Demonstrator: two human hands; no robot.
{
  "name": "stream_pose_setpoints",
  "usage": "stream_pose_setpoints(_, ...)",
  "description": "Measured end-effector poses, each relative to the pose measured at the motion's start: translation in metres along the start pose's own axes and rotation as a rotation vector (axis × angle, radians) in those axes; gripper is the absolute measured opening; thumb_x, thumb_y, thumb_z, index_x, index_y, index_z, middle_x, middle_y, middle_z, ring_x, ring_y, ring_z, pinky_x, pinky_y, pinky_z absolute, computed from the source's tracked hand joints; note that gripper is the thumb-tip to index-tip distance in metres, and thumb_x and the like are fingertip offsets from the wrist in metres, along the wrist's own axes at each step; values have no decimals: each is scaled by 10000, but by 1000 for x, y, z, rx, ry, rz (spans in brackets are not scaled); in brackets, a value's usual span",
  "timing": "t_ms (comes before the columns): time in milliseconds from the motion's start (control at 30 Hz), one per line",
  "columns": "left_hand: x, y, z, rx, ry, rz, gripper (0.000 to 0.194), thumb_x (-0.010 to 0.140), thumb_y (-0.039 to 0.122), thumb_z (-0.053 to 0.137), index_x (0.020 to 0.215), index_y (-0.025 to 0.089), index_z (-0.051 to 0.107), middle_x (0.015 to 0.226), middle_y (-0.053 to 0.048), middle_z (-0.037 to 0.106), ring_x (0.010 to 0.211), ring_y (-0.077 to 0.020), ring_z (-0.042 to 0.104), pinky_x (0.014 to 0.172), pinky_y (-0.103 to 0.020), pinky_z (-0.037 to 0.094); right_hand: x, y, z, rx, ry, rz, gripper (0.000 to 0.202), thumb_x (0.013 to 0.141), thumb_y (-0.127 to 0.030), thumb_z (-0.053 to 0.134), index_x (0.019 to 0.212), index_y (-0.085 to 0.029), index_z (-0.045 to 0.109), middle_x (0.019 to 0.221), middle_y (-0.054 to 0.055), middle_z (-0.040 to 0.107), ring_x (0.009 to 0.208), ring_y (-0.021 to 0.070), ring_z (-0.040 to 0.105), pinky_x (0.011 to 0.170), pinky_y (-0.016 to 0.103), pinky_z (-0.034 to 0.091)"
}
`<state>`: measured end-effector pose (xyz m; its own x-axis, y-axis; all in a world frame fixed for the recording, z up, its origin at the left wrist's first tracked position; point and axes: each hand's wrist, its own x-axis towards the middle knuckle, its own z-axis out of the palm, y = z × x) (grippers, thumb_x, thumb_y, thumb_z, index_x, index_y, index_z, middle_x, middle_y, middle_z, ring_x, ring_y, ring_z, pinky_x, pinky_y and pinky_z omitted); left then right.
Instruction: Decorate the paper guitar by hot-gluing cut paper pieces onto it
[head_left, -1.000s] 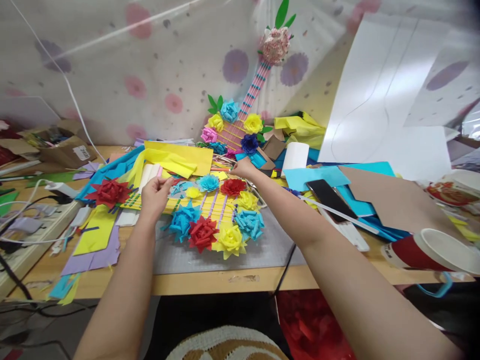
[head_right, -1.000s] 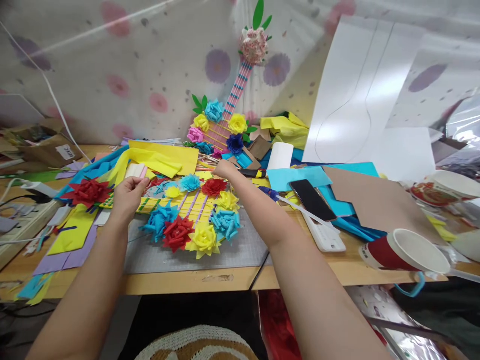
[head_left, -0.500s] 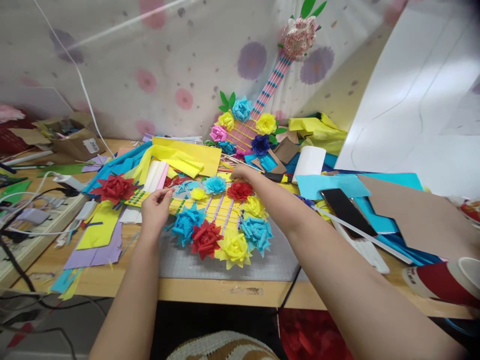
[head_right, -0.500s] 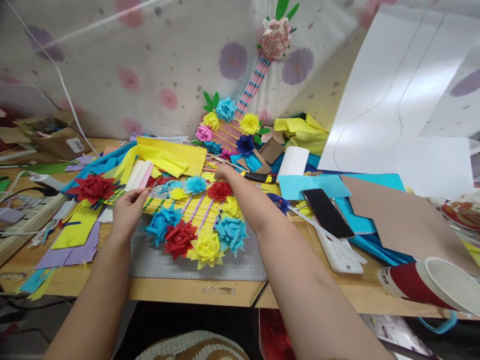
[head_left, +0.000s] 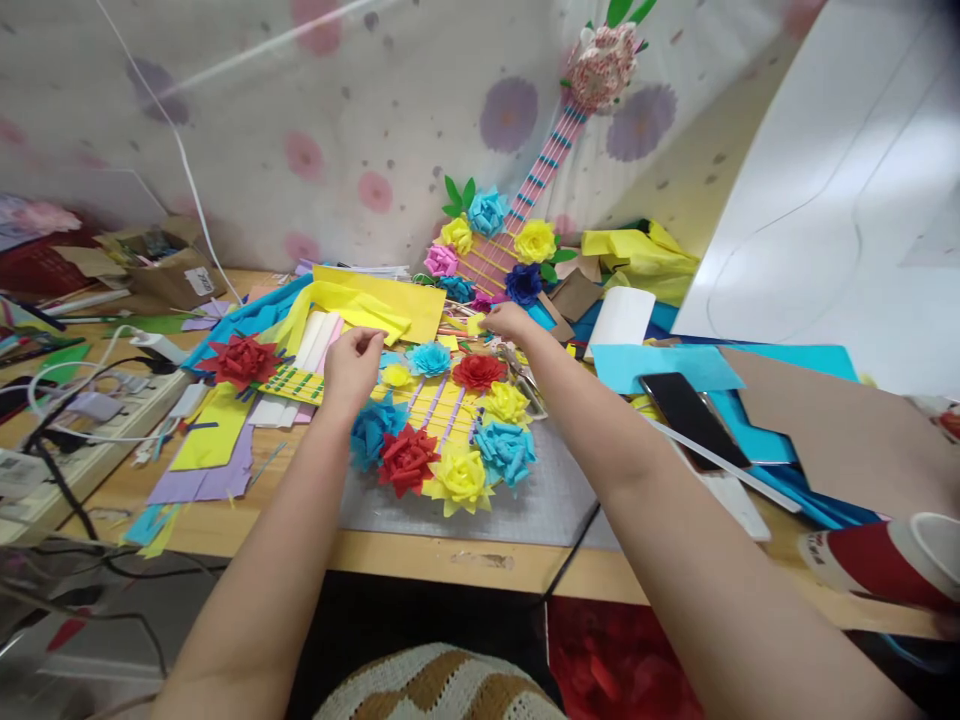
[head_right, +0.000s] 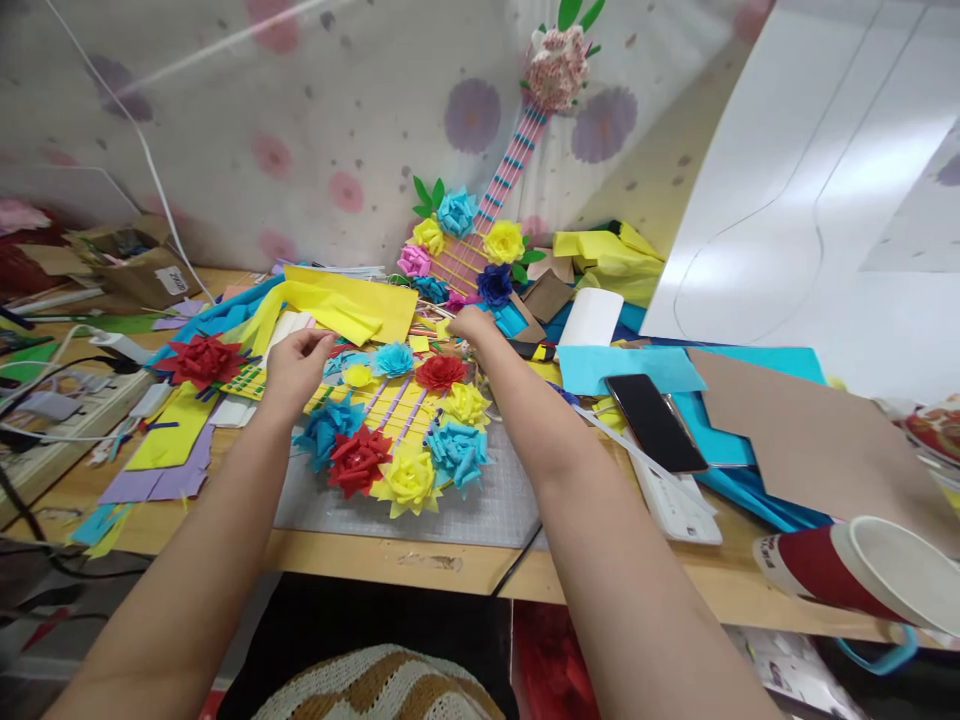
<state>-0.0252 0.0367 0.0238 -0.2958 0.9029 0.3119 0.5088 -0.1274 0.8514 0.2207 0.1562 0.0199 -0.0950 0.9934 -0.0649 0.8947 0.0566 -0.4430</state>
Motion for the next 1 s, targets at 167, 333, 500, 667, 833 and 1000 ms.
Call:
stream_pose_setpoints(167, -5, 34, 28, -204, -137, -186, 189, 717, 254, 635, 862, 136, 612, 783, -38, 645, 789, -167, 630, 793, -302, 495, -43, -17, -23, 302, -48, -20, 161, 799, -316, 594, 749, -165, 576, 585, -13, 537, 487, 72, 460, 478, 196, 392)
stream_pose_setpoints(333, -19, 58, 39, -597, -453, -471, 325, 666, 176, 734, 915, 121, 532, 771, -43, 622, 708, -155, 662, 759, -325, 529, -86, -32, -27, 603, -291, -122, 209, 766, -262, 658, 656, -171, 506, 519, -49, 457, 440, 44, 381, 402, 167, 285)
stream_pose_setpoints(500, -36, 54, 31, -559, -404, -514, 363, 601, 78, 747, 862, 128, 499, 645, 2, 594, 606, -134, 637, 699, -330, 546, -110, -36, -20, 614, -311, -138, 203, 777, -282, 660, 708, -169, 506, 549, -61, 468, 431, 34, 379, 376, 156, 261)
stream_pose_setpoints(667, -49, 54, 23, -444, -354, -411, 350, 610, 53, 699, 853, 156, 468, 602, 47, 554, 570, -114, 601, 652, -324, 553, -123, -39, -11, 716, -308, -73, 258, 785, -307, 657, 953, -188, 502, 616, -39, 574, 495, 81, 521, 418, 174, 376)
stream_pose_setpoints(833, -53, 51, 20, -368, -354, -386, 359, 615, 74, 694, 871, 168, 460, 636, 35, 565, 625, -136, 626, 629, -313, 549, -128, -44, -1, 754, -230, -75, 214, 737, -177, 675, 877, -178, 513, 501, -70, 508, 425, 67, 454, 396, 165, 336)
stream_pose_setpoints(1000, -52, 47, 20, -437, -421, -452, 401, 601, 108, 733, 897, 157, 467, 688, -5, 607, 660, -162, 659, 670, -330, 545, -131, -49, 1, 739, -228, -113, 210, 754, -189, 656, 884, -189, 492, 514, -69, 523, 432, 76, 474, 409, 172, 357)
